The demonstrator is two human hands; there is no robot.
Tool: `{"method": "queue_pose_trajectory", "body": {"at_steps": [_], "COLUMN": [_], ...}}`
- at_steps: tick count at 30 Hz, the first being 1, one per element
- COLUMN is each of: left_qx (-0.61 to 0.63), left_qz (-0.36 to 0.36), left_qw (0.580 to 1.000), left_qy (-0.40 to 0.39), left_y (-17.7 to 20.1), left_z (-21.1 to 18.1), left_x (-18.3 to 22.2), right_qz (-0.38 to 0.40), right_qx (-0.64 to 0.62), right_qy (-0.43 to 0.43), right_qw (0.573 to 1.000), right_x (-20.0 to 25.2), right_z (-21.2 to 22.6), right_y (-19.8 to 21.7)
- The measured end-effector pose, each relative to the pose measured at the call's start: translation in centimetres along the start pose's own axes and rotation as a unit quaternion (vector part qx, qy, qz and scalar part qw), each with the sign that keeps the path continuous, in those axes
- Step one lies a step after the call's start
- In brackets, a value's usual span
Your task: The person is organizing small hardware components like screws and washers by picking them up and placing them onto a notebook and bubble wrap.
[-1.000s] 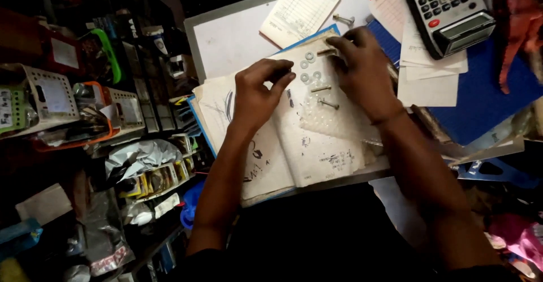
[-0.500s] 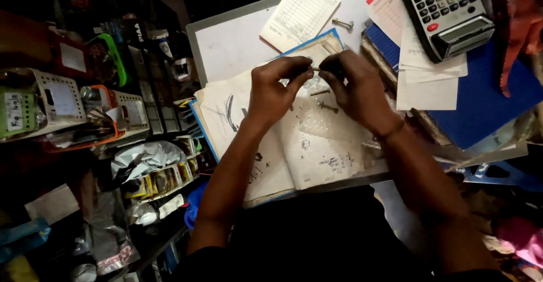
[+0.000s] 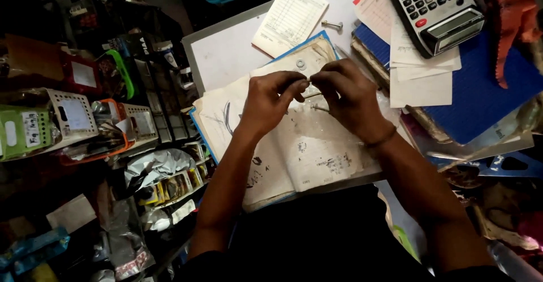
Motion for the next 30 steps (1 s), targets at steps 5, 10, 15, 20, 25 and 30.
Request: {"method": "queue_pose_trajectory", "body": {"at_steps": [5,10,15,20,25,30], "left_qx": [-0.040,-0.055,-0.060,-0.072,-0.101,-0.088], "left_qz": [0.002,-0.010,-0.020,-0.027,-0.022,-0.021], "left_qw": [0.999,0.997,0.997,0.992,0.988,0.990], "left_qy": [-0.016,-0.051,-0.034,-0.096,-0.119,-0.112], "left_y": [0.1,-0.1,-0.1,-0.3,-0.6,-0.9], "left_z": [-0.8,-1.3,-1.2,-1.4,-2.0,-2.2], "left_x": [-0.5,-0.9,-0.6,-0.6,-0.8,-0.8], "right_qz": [0.001,0.024,0.054,0.080,0.097,0.103], "right_qx": [0.007,-0.036,-0.114,-0.138,-0.145,-0.150], "right_qy": [0.007,-0.014,-0.062,-0.071,-0.095,-0.114], "right_qw": [1.000,0.999,0.990,0.985,0.980,0.977], "right_x": [0.1,-0.4,-0.4,-0.1,0.1,0.4], "right_z": [0.0,0.6,0.1,-0.5,-1.0,-0.9], "right_y": [0.0,0.5,0.6,0.5,0.6,0.6]}}
Point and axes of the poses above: each hand's wrist, its own x-axis away from the middle knuckle, its own y-axis out of the back of the hand, z = x × y, the point moved 1 cm from there along -x, towards the middle knuckle, and after that the axes turned 9 degrees about z, right-handed, at the moved point
